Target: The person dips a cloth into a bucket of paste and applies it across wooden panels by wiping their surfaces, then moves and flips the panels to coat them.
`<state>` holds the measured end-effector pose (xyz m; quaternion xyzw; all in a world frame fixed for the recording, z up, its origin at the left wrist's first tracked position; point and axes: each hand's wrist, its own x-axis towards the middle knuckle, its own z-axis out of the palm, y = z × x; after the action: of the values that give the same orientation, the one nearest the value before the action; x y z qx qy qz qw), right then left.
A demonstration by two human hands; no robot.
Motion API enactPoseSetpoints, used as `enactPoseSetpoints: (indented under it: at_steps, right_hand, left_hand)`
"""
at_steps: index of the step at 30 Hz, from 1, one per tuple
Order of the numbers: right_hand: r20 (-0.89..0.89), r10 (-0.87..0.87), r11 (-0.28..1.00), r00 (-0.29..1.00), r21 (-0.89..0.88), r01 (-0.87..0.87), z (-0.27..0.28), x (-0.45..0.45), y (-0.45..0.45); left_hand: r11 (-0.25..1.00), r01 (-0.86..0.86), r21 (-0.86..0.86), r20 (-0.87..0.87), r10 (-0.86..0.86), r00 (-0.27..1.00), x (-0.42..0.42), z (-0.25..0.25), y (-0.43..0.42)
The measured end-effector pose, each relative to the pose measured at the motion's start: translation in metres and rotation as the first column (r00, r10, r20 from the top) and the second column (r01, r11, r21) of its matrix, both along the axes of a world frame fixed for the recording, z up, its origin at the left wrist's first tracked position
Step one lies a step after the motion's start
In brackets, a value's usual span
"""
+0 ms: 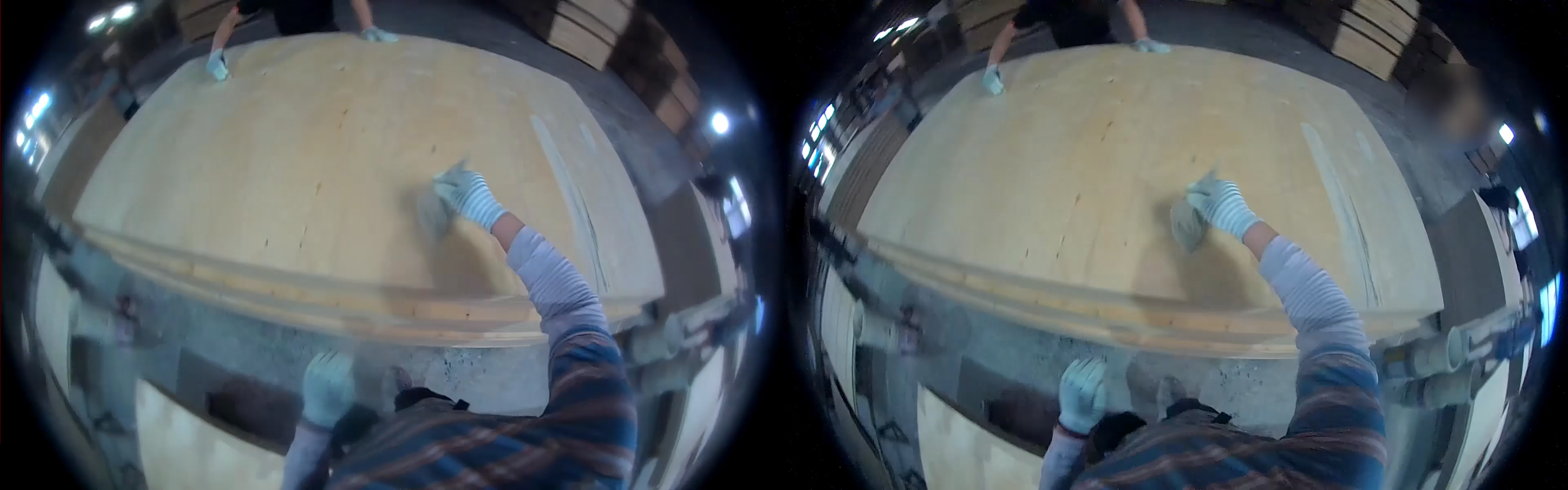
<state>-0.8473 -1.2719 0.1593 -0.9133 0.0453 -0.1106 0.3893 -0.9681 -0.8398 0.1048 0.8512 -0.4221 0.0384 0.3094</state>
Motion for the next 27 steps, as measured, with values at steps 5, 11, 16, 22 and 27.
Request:
enactPoseSetpoints:
  at_steps: [5,11,16,22,27]
  right_hand:
    - [-0.245,0.181,0.880,0.953,0.473,-0.045,0.043,-0.044,0.053]
    - [-0.414,0.030,0.988,0.910,0.147,0.034,0.087,-0.098,0.150]
    - [0.047,-0.270,0.776,0.962,0.602,0.189,0.090,0.043,0.147]
    - [0.188,-0.394,0.461,0.900,0.887,0.016,0.051,0.338,0.013]
    - [0.120,-0.434,0.705,0.893,-0.571,0.420,0.005,0.484,-0.106]
  left_hand:
    - [0.935,-0.266,-0.234,0.284,0.327,0.901,0.057,-0.035,0.094]
    - [0.949,-0.142,-0.282,0.336,0.237,0.912,0.190,0.016,0.107]
    - [0.978,-0.151,-0.142,0.326,0.190,0.926,0.280,0.046,0.070]
    - [0.981,-0.169,0.091,0.114,0.159,0.981,0.314,0.068,0.052]
    - [0.969,-0.174,0.173,0.068,0.165,0.984,0.325,0.067,0.040]
